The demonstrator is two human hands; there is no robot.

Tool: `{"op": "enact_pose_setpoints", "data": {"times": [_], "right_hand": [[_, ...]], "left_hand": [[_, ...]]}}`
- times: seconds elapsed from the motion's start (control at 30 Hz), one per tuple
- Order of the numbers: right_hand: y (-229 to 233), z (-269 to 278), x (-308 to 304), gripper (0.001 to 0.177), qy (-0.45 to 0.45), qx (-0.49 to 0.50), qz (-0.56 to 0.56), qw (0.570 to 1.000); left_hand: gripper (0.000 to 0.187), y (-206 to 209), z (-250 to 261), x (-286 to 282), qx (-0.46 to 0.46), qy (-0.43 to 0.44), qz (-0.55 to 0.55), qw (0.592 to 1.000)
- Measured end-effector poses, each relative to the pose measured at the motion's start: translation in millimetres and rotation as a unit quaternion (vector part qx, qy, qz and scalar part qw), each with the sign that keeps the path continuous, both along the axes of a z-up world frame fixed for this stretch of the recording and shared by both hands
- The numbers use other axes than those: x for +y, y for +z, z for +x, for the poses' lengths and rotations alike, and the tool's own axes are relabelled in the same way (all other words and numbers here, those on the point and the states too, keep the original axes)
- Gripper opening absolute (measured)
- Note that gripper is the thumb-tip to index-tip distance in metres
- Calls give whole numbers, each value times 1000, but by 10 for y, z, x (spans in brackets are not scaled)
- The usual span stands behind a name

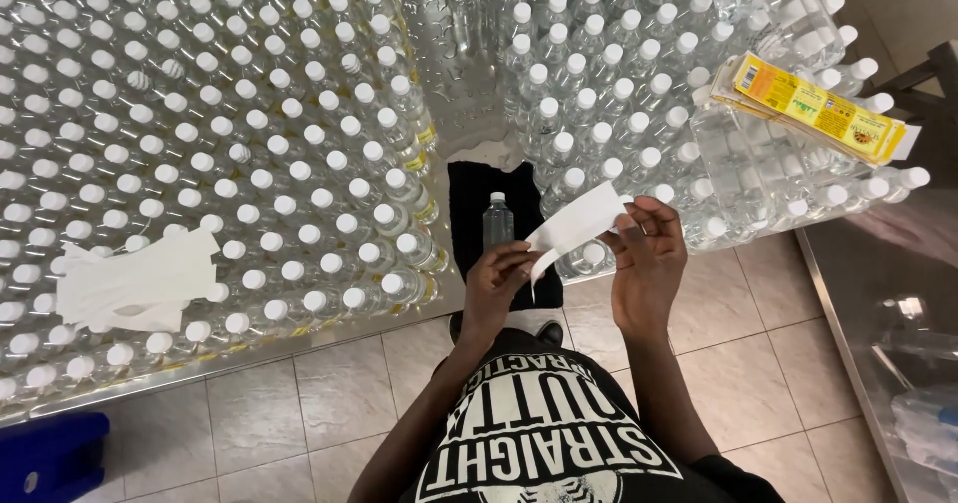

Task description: Manually peeling adhesive labels from a sheet and applying them to plastic water bottles at a production station.

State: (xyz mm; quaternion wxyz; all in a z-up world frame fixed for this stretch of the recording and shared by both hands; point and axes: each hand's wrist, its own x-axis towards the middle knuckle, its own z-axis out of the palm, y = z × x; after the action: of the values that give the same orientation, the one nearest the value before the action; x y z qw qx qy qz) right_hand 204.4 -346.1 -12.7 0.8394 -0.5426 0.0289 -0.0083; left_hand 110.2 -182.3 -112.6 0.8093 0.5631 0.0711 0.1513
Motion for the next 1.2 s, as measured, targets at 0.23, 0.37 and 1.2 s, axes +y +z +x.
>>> {"op": "enact_pose_setpoints", "data": {"times": [0.23,0.37,1.2], "right_hand": [[-184,-251,285,23,17,-86,-79,993],[-154,-397,365,25,43,-143,-142,979],[-32,94,-23,39,54,33,88,994]], "left_hand": [[36,715,141,-79,-70,-20,-48,996],[48,797,128,-149,-84,-36,-1,996],[42,424,-773,2782,-72,363,-230,900]]}}
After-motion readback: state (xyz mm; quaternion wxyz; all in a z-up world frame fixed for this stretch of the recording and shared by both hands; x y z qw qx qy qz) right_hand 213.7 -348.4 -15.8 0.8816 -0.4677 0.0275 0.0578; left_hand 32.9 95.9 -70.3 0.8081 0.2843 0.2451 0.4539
